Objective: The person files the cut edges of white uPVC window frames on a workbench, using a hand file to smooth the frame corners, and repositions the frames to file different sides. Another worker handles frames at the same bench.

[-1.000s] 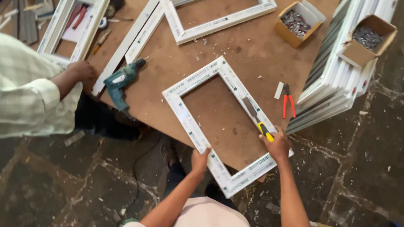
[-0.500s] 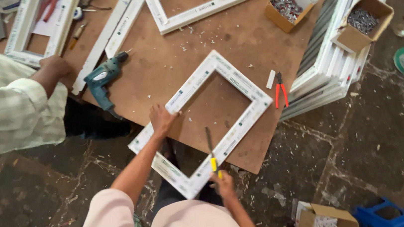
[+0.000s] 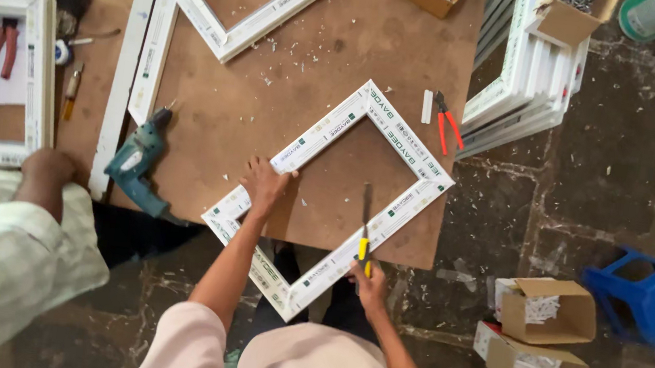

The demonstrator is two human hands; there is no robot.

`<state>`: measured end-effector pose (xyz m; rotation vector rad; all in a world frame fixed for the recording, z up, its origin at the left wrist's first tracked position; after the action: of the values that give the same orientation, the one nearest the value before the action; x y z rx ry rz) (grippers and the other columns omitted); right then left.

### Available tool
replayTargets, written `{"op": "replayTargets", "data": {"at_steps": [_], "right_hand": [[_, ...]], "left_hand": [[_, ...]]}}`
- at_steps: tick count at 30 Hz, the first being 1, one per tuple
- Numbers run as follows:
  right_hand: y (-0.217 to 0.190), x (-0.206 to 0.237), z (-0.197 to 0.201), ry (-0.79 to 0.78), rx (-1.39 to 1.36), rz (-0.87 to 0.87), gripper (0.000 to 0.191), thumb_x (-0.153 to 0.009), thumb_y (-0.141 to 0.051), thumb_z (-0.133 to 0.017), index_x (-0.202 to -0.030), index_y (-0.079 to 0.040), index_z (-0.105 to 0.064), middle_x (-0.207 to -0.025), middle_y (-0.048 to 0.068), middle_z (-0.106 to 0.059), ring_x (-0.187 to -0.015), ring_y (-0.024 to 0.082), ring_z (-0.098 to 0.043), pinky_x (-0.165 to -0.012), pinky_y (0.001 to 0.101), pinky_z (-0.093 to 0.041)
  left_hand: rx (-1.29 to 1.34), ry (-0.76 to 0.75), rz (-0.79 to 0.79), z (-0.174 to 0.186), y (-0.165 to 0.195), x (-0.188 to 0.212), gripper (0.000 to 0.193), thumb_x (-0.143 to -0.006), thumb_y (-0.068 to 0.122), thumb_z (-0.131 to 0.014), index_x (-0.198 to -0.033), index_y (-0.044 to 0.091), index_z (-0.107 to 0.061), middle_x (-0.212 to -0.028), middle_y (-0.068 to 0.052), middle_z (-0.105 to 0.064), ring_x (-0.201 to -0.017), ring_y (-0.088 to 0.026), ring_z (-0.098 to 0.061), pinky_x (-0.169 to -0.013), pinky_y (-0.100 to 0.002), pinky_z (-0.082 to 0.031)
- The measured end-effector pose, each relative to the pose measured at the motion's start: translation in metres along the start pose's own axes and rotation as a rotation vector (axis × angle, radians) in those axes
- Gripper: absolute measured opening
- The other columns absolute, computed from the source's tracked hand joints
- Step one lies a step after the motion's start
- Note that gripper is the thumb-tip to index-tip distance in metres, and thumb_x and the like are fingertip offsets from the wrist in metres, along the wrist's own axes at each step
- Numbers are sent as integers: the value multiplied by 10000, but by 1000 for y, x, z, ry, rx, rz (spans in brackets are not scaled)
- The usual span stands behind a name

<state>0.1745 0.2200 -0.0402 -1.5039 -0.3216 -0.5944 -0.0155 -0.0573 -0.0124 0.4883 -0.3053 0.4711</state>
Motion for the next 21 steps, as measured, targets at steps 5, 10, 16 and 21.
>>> {"op": "replayTargets", "data": {"at_steps": [5, 10, 16, 21], "right_hand": [[1, -46, 4, 97, 20, 24, 381, -934, -345, -770, -925, 30, -704, -794, 36, -691, -688, 110, -647, -638, 284, -549], [-16, -94, 2, 232, 443, 79, 362, -904, -357, -775, -1034, -25, -711, -723, 22, -643, -641, 108, -576, -597, 291, -486], [-39, -142, -41, 174, 131, 94, 597, -880, -289, -751, -1420, -97, -583, -727, -45, -579, -558, 46, -488, -486, 235, -432], [-51, -192, -66, 225, 132, 125, 559, -902, -272, -750, -1404, -55, -636, -744, -45, -584, -545, 39, -486, -480, 222, -433]], "left_hand": [[35, 41, 9, -4, -13, -31, 784, -768, 519, -799, -1270, -50, -597, -1401, -256, -501, -1366, -444, -407, -1090, -636, -334], [33, 160, -201, -21, -17, -88, 830, -822, 524, -792, -1291, -112, -539, -1364, -332, -482, -1321, -498, -394, -1095, -587, -350], [387, -12, -267, -60, 54, -207, 540, -936, 424, -771, -1204, -16, -606, -1099, -229, -677, -1044, -385, -642, -921, -459, -506], [425, 31, -561, -65, 135, -246, 545, -781, 385, -844, -1178, 50, -678, -1096, -159, -734, -995, -331, -700, -816, -437, -530]]}}
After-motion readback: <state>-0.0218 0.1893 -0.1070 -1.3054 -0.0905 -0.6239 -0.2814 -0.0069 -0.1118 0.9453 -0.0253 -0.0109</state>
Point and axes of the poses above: each hand's wrist, its own x-axis away from the middle knuckle, its own z-axis out of the back of the hand, y = z × x, the point moved 8 cm from there along -x, towards the middle knuckle
